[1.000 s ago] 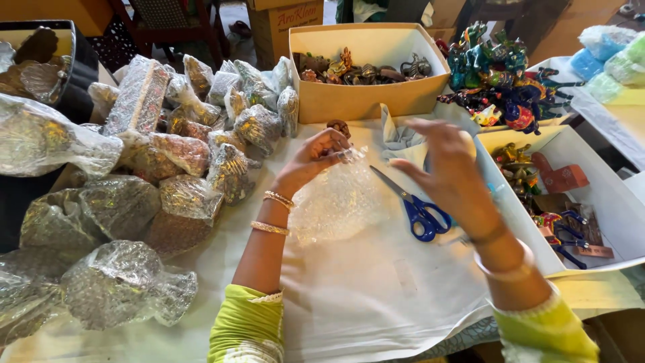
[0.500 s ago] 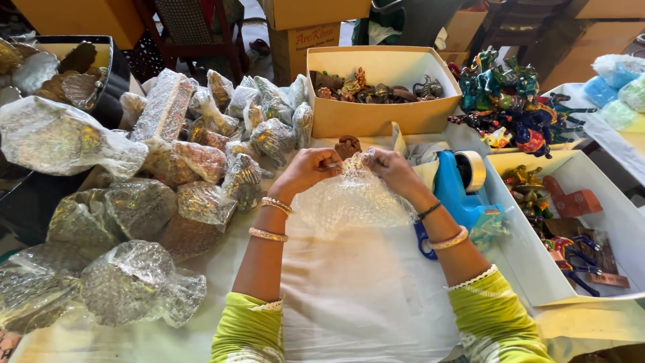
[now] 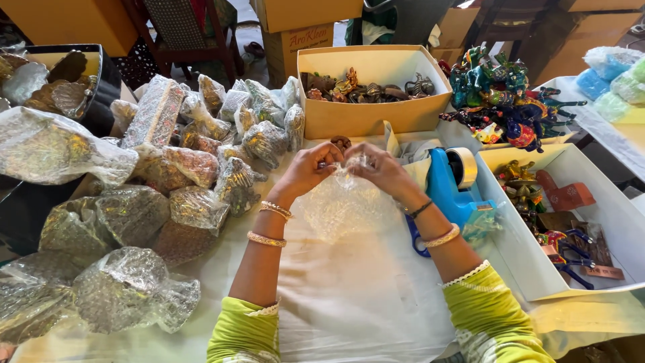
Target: The person wraps small decorative figurines in bubble wrap using scissors and tape. They cut bubble wrap to size, place a figurine inside, fold the wrap around it, and secure it with tape. The wrapped items are placed on the table next to other wrapped pieces.
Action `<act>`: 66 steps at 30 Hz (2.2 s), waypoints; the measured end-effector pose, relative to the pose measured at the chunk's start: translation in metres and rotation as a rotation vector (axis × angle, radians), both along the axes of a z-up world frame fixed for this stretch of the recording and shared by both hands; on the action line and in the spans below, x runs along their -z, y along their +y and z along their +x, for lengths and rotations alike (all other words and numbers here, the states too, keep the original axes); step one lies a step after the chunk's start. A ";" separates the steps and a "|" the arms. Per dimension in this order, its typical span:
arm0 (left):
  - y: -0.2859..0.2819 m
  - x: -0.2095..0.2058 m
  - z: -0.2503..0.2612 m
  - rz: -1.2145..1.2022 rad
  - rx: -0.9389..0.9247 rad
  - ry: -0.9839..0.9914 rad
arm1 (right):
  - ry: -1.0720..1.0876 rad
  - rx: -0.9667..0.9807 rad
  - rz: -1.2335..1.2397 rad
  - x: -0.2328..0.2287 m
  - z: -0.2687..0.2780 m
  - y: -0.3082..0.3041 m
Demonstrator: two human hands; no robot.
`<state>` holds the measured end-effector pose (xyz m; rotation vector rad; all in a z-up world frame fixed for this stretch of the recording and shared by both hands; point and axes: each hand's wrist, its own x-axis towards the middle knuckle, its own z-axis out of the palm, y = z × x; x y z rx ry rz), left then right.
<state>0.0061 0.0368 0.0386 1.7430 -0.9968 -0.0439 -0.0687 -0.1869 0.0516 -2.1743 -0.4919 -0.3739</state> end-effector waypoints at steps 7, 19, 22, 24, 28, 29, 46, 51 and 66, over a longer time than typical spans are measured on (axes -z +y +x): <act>0.007 -0.001 0.005 -0.082 -0.004 -0.039 | 0.272 -0.026 0.343 0.031 0.019 -0.015; 0.042 0.012 0.039 0.209 -0.357 0.247 | 0.336 -0.085 0.356 0.041 0.022 -0.030; 0.041 0.018 0.041 -0.040 -0.289 0.536 | 0.463 -0.040 0.408 0.040 0.019 -0.027; 0.041 0.029 0.049 -0.292 -0.155 0.676 | 0.500 -0.031 0.519 0.041 0.020 -0.026; 0.036 0.040 0.057 -0.406 -0.068 0.575 | 0.370 -0.043 0.327 0.050 0.031 -0.036; 0.035 0.029 0.049 -0.368 -0.076 0.448 | 0.320 -0.004 0.288 0.051 0.032 -0.037; 0.043 -0.001 0.031 0.122 -0.303 0.327 | 0.379 -0.159 0.512 0.032 0.025 -0.054; 0.039 -0.020 0.013 -0.197 -0.354 -0.269 | -0.316 0.110 -0.043 -0.025 -0.016 -0.025; 0.055 -0.061 -0.004 -0.354 -0.306 -0.035 | -0.079 -0.001 0.394 -0.035 -0.015 -0.037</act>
